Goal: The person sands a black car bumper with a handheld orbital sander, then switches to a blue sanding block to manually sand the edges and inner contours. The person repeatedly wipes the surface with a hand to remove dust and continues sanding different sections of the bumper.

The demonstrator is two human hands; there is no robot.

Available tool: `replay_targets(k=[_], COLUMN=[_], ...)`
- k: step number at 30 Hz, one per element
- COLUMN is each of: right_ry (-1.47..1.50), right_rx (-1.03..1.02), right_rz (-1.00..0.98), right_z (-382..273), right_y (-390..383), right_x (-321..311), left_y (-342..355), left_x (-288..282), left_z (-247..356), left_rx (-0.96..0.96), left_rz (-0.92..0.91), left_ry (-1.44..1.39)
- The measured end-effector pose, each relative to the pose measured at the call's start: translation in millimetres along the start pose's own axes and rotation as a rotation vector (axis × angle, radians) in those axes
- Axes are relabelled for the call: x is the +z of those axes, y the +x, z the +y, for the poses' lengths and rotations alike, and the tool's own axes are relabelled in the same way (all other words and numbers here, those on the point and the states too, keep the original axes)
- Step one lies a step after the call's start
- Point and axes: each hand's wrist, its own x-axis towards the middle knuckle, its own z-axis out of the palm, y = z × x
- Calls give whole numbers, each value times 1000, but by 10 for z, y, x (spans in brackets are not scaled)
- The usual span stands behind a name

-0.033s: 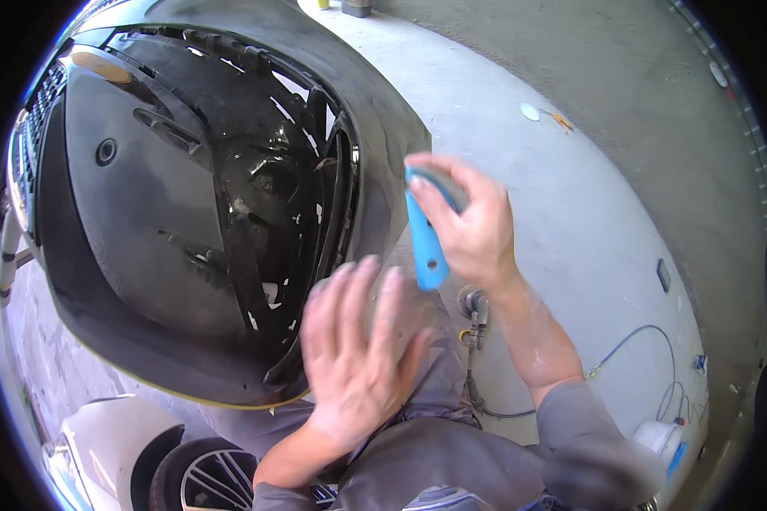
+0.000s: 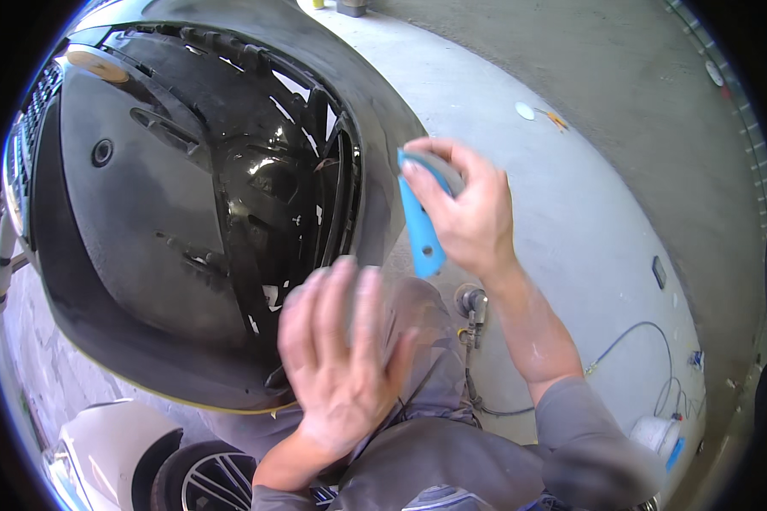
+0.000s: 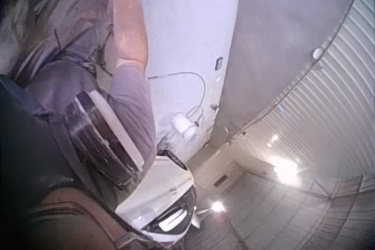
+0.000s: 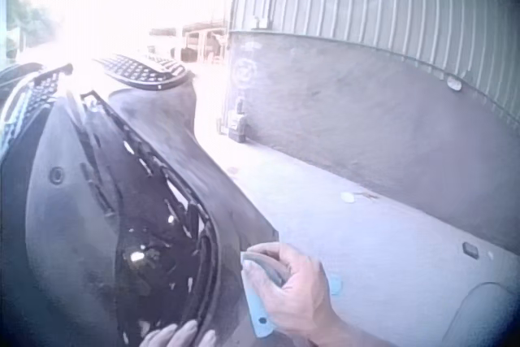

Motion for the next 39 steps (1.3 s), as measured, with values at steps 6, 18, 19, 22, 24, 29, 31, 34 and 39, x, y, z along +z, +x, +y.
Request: replay_targets(k=[6,18,19,22,24,29,31,34,39], right_ry=[-192,-451,-349,-333,-278,-274,-150,-305,-128], right_rx=[59,53,67,-144,-93,-75,-97,144,-41], right_rz=[4,-60,-72,-39,-129,-125,-89,-205,-117], right_z=[-203,-259,-261,-255,-238,-225,-227,-196,-152], right_y=[316,641,640,734,753,746,746,690,746], right_x=[320,373,371,351,325,299,322,330,339], left_y=[-11,-172,-166,-164,-166,-168,-166,-162,-170], left_x=[-69,37,52,66,66,74,74,80,88], left_z=[-348,-524,-526,-536,-535,-529,-534,-559,-547], left_rx=[-150,-136,-134,-132,-132,-120,-128,-134,-145], left_rz=[-156,-53,-47,-49,-63,-20,-30,-1,-12], left_ry=[-70,-111,-111,-85,-78,-57,-86,-104,-114])
